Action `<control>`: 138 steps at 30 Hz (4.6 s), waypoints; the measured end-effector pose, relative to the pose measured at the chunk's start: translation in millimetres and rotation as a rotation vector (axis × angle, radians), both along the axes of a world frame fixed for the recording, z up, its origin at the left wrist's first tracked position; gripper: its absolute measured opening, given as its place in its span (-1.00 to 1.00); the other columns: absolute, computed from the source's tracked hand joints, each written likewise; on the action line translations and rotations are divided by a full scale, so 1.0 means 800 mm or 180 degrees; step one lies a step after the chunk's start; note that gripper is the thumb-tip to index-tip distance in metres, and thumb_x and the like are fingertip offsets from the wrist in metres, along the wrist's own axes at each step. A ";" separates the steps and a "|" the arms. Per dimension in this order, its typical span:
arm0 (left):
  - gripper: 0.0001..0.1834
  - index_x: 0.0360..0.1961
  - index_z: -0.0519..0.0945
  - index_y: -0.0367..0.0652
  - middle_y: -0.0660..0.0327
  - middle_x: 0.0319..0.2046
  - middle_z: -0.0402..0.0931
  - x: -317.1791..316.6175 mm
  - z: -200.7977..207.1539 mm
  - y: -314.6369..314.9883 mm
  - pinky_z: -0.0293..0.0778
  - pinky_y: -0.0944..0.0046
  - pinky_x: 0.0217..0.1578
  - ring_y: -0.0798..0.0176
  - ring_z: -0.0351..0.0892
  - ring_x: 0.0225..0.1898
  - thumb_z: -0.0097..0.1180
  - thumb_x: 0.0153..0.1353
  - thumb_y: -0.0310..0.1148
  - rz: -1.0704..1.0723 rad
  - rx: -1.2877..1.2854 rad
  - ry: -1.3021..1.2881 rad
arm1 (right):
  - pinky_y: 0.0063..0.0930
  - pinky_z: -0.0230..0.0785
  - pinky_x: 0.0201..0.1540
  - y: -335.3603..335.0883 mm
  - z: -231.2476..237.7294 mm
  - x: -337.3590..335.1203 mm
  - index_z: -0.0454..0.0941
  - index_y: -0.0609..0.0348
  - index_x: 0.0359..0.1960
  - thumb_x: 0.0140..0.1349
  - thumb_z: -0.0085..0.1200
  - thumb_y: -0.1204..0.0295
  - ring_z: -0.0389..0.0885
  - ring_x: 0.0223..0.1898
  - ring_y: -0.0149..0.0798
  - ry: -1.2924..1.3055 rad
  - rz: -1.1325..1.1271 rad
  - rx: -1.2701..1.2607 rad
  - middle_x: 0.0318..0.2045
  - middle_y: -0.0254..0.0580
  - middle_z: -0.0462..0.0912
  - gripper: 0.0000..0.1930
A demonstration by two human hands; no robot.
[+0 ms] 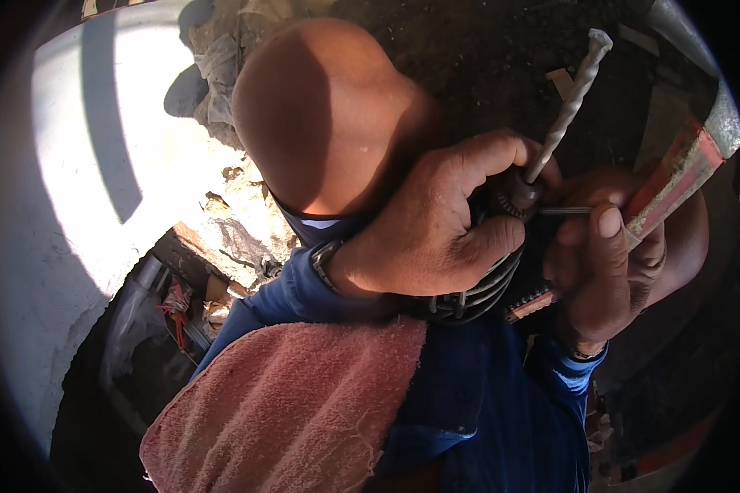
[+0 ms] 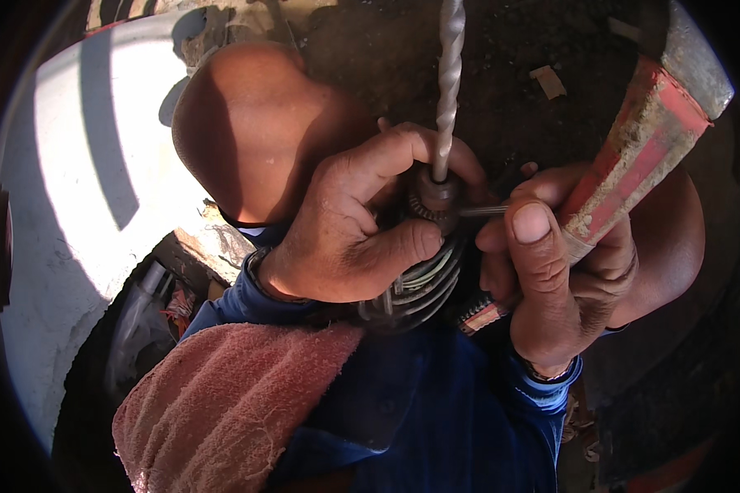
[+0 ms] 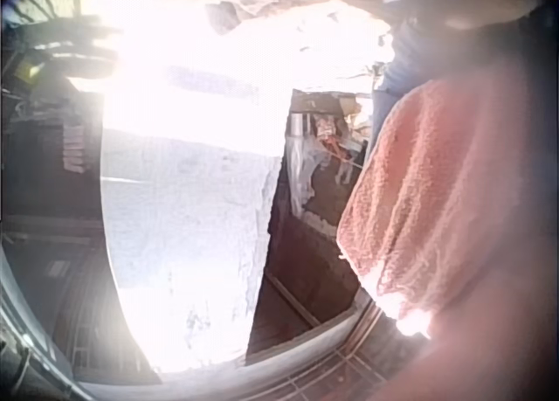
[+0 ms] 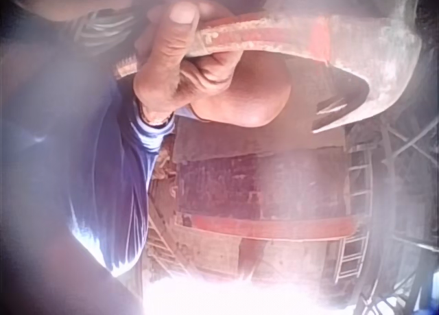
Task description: The person is repairing a handheld drill by using a hammer to adjust the drill bit. They repeatedly tap the drill bit with the hammer while holding the drill in their other hand.
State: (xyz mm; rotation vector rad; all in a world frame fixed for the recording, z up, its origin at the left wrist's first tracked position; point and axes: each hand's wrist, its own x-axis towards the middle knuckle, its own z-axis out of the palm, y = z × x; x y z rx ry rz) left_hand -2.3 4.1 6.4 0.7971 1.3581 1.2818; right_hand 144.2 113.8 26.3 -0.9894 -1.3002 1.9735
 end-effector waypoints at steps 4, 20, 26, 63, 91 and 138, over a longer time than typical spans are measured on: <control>-0.58 0.08 0.49 -0.31 0.22 -0.12 0.50 0.004 -0.002 0.002 0.41 0.36 -0.12 0.42 0.44 -0.18 0.20 0.16 -0.55 0.0110 0.0130 0.0204 | -0.71 0.10 -0.75 0.002 0.000 0.002 0.49 0.25 -0.12 0.42 0.12 0.44 0.32 -0.79 -0.55 0.0031 0.0046 -0.0088 -0.57 -0.15 0.60 -0.85; -0.61 0.06 0.42 -0.30 0.22 -0.12 0.38 0.004 -0.014 0.000 0.37 0.36 -0.15 0.42 0.35 -0.19 0.18 0.22 -0.46 0.0139 0.0400 0.0227 | -0.71 0.10 -0.75 -0.003 -0.004 0.003 0.49 0.30 -0.11 0.42 0.11 0.48 0.34 -0.77 -0.58 0.0107 0.0117 -0.0157 -0.54 -0.15 0.61 -0.86; -0.59 -0.10 0.43 -0.27 0.16 -0.27 0.42 0.013 -0.008 0.007 0.44 0.29 -0.25 0.31 0.47 -0.29 0.07 -0.05 -0.73 0.0545 0.0335 0.0166 | -0.72 0.10 -0.74 0.002 -0.006 0.004 0.48 0.33 -0.13 0.42 0.11 0.50 0.34 -0.77 -0.59 0.0240 0.0391 -0.0121 -0.55 -0.16 0.60 -0.86; -0.61 -0.16 0.63 -0.34 0.14 -0.28 0.63 0.022 -0.008 0.008 0.53 0.23 -0.13 0.17 0.60 -0.19 0.01 -0.05 -0.76 0.0721 0.0732 0.1028 | -0.73 0.13 -0.75 0.000 -0.007 -0.002 0.49 0.33 -0.17 0.40 0.11 0.54 0.38 -0.74 -0.61 0.0241 0.0299 0.0289 -0.54 -0.21 0.60 -0.90; -0.85 -0.40 0.48 -0.23 0.18 -0.44 0.43 0.015 -0.015 0.036 0.40 0.23 -0.33 0.18 0.46 -0.39 0.24 0.22 -0.56 0.0569 0.0717 0.1227 | -0.68 0.04 -0.77 0.018 0.023 -0.016 0.31 0.56 0.28 0.48 -0.01 0.29 0.26 -0.75 -0.60 -0.0454 0.0285 0.0896 -0.58 -0.32 0.49 -0.46; -0.80 -0.13 0.61 -0.23 -0.03 -0.26 0.68 -0.005 -0.035 0.019 0.48 0.19 -0.02 0.14 0.49 0.11 0.09 0.47 -0.30 0.0750 0.0899 -0.0880 | -0.70 0.05 -0.74 0.012 0.047 0.036 -0.09 0.24 0.55 0.51 -0.12 0.29 0.22 -0.73 -0.59 -0.1636 -0.0571 0.0917 -0.56 -0.32 0.39 -0.31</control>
